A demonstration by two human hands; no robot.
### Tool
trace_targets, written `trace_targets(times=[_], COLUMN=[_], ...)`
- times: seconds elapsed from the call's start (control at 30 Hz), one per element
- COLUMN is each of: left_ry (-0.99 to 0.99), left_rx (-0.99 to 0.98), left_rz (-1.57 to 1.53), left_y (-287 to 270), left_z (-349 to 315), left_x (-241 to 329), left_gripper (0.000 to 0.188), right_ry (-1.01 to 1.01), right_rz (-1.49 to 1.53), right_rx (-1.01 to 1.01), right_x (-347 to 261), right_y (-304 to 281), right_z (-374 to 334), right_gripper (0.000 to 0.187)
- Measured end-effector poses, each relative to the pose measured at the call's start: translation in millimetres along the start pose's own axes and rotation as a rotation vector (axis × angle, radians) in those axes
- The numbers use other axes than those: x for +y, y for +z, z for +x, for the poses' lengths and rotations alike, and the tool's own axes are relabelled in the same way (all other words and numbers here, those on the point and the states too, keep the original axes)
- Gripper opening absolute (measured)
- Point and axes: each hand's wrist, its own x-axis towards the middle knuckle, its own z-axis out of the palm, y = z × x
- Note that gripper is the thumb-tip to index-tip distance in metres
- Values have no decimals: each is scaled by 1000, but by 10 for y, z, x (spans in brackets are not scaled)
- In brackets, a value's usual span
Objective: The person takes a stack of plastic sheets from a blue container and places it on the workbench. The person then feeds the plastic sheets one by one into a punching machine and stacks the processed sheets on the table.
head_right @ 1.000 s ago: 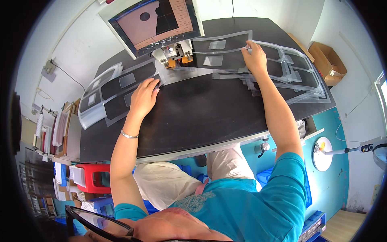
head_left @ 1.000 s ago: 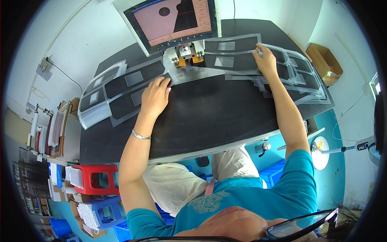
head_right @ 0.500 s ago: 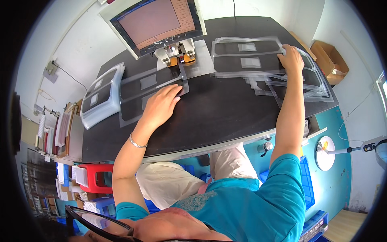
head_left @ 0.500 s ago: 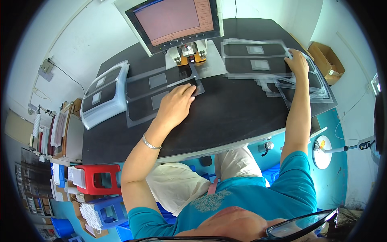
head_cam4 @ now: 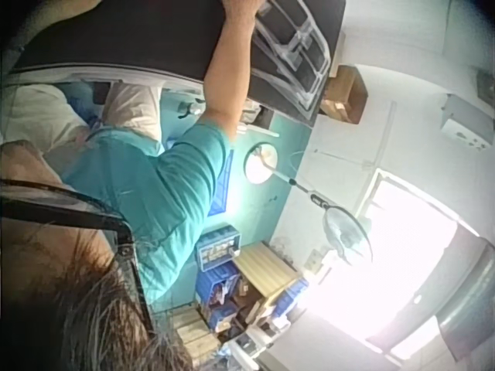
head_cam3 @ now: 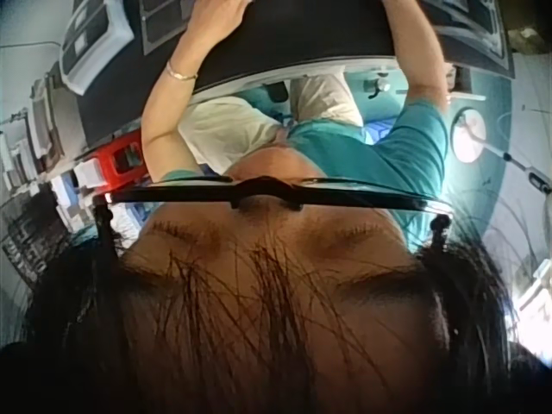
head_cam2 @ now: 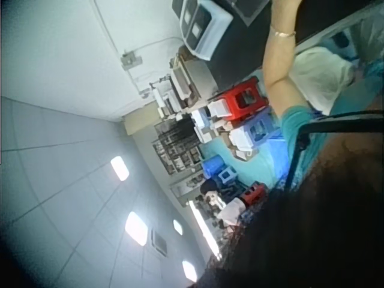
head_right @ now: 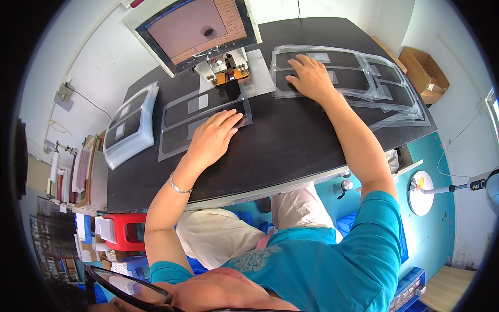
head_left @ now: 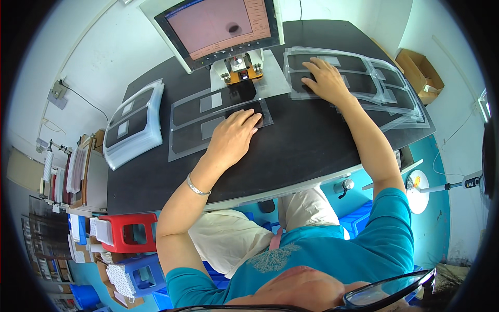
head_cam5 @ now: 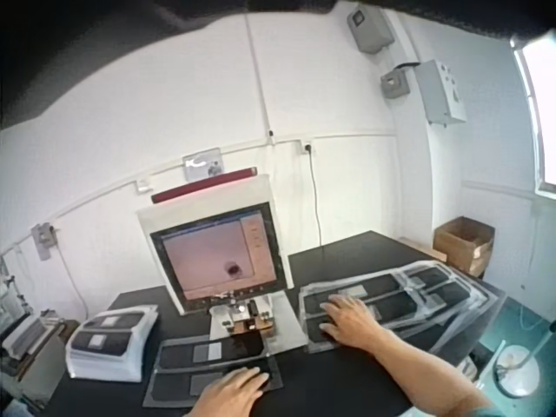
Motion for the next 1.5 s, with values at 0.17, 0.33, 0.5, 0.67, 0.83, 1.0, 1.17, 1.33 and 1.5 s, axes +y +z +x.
trace_targets(times=[0.17, 0.33, 0.5, 0.67, 0.83, 1.0, 1.17, 1.33, 1.5], left_ry=[-30, -53, -91, -112, -108, -74, -96, -207, -217], left_rx=[10, 21, -45, -37, 64, 81, 79, -54, -49], left_rz=[33, -14, -44, 21, 129, 138, 89, 3, 14], left_y=[68, 20, -130, 85, 236, 262, 175, -128, -119], left_z=[-13, -5, -23, 71, 184, 167, 139, 5, -22], left_x=[17, 35, -1, -251, -397, -441, -421, -403, -518], left_gripper=[33, 35, 35, 35, 35, 37, 38, 39, 35], right_ry=[46, 88, 83, 74, 69, 68, 77, 76, 71], right_rz=[-87, -48, -46, -45, -22, -23, -18, 1, -13], right_rx=[-122, -266, -257, -261, -218, -209, -216, -225, -214], right_x=[84, 211, 212, 192, 232, 221, 209, 249, 252], right_y=[6, -93, -101, -108, -84, -88, -95, -107, -95], right_z=[5, -9, -22, -14, -30, -32, -28, -51, -47], right_gripper=[49, 47, 48, 47, 45, 45, 45, 45, 45])
